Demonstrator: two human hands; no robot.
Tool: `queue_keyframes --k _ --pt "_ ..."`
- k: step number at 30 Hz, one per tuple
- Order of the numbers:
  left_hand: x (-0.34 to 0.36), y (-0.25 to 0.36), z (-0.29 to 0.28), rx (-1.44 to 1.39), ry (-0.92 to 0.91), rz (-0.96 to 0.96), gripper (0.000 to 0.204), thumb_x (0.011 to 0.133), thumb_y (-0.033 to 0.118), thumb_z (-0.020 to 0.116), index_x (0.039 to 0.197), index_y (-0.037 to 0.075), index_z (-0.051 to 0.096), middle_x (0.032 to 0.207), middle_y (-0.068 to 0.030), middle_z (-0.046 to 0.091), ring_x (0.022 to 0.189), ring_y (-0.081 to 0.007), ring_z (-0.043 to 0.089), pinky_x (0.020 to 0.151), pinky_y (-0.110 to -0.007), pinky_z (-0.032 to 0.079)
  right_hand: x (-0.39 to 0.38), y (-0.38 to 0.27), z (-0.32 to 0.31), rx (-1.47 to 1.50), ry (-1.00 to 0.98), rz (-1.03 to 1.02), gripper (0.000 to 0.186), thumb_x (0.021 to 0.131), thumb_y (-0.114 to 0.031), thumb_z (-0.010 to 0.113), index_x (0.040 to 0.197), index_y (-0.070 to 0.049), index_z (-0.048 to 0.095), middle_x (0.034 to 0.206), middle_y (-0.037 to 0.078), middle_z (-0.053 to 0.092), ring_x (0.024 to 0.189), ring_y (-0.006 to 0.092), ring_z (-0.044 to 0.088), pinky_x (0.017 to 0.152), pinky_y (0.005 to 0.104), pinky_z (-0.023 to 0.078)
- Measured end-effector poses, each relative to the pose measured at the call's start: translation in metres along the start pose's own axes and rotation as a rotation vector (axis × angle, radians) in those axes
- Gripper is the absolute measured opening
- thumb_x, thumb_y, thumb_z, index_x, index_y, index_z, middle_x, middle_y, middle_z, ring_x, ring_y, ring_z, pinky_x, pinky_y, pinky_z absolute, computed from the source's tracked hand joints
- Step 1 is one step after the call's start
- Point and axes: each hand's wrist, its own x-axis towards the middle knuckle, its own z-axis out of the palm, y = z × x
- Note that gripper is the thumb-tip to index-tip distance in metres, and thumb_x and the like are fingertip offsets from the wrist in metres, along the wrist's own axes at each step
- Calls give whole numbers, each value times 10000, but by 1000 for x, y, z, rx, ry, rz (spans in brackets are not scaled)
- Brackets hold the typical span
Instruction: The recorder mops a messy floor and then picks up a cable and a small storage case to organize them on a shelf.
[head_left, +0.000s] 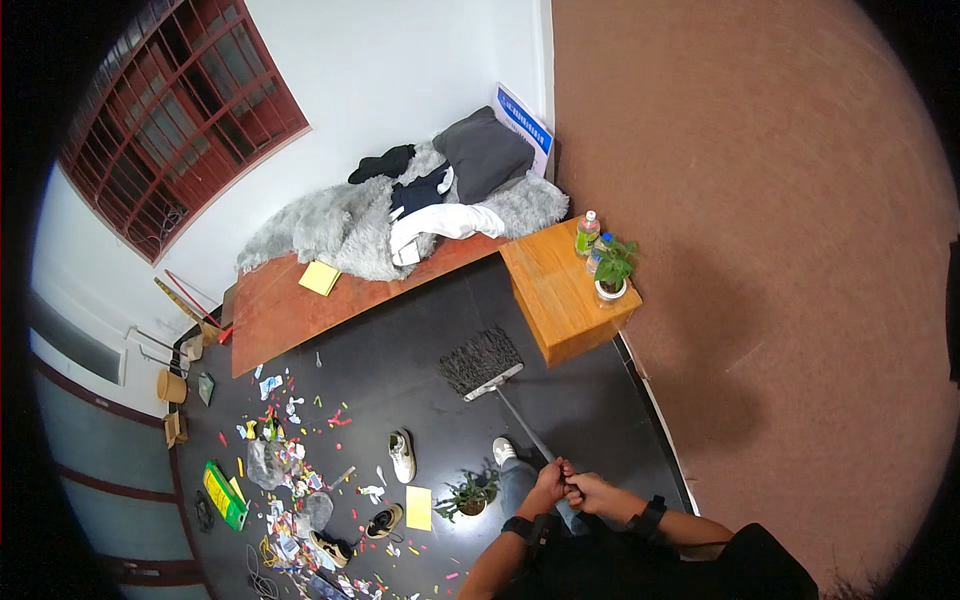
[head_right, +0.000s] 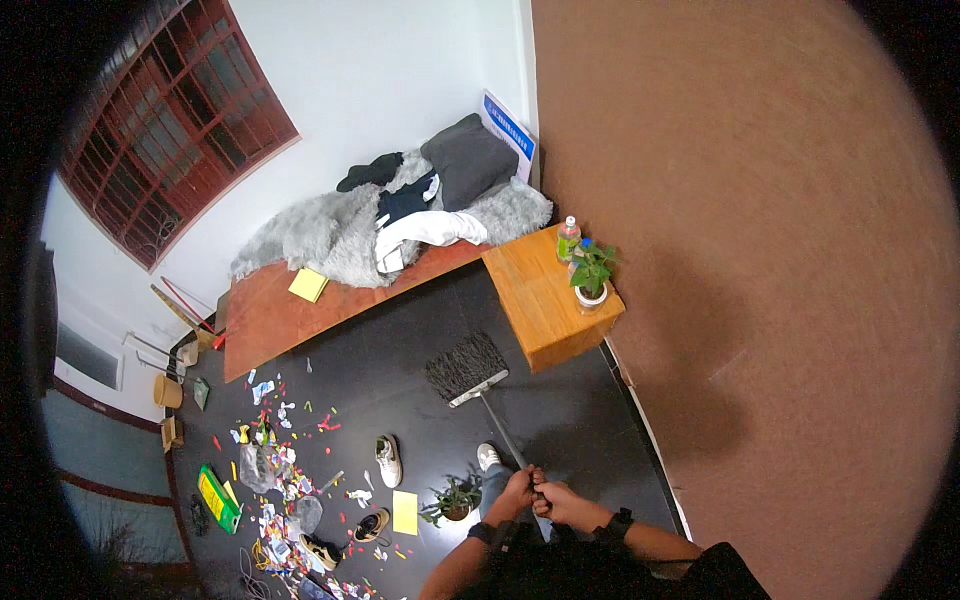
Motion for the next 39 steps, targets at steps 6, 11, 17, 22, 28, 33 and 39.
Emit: queue_keyframes --k 6,11,17,22,28,33,39 --pt "14 -1 -32 30 98 57 329 970 265 345 685 100 350 540 5 328 439 -131 332 403 -270 313 26 27 5 -180 172 -37 269 956 -291 397 751 -118 380 568 -6 355 394 90 280 349 243 199" --pt "0 9 3 66 220 89 328 958 238 380 662 103 338 542 9 318 439 -132 320 406 -280 290 20 10 22 -338 301 -53 419 962 -370 367 627 -119 353 486 -28 290 372 99 265 352 268 198" --pt "12 81 7 284 271 213 352 956 272 390 651 97 376 541 7 319 471 -143 331 437 -300 287 66 -21 59 -272 74 -102 301 960 -294 401 736 -95 429 592 -5 399 408 80 301 360 235 208" --pt "6 183 14 435 297 198 339 944 305 413 679 95 425 548 4 376 469 -139 378 393 -301 278 118 -55 142 -314 131 -112 260 962 -265 390 770 -95 431 642 0 427 439 82 344 377 242 243" --pt "35 291 2 224 274 248 308 948 267 426 685 110 389 545 14 327 448 -118 304 388 -268 248 189 -91 221 -329 81 -122 251 960 -272 390 777 -104 424 606 -11 413 424 80 342 366 231 247" --pt "38 352 -5 246 292 288 335 949 300 425 675 113 379 539 28 319 434 -104 289 381 -261 241 242 -99 257 -338 82 -142 239 956 -284 392 791 -114 424 603 -14 408 397 83 317 346 252 216" --pt "30 339 -18 295 303 297 330 939 307 441 685 103 391 558 18 344 443 -111 303 403 -290 263 242 -84 252 -380 151 -112 185 956 -278 387 858 -123 410 628 -8 414 406 82 321 347 253 213"
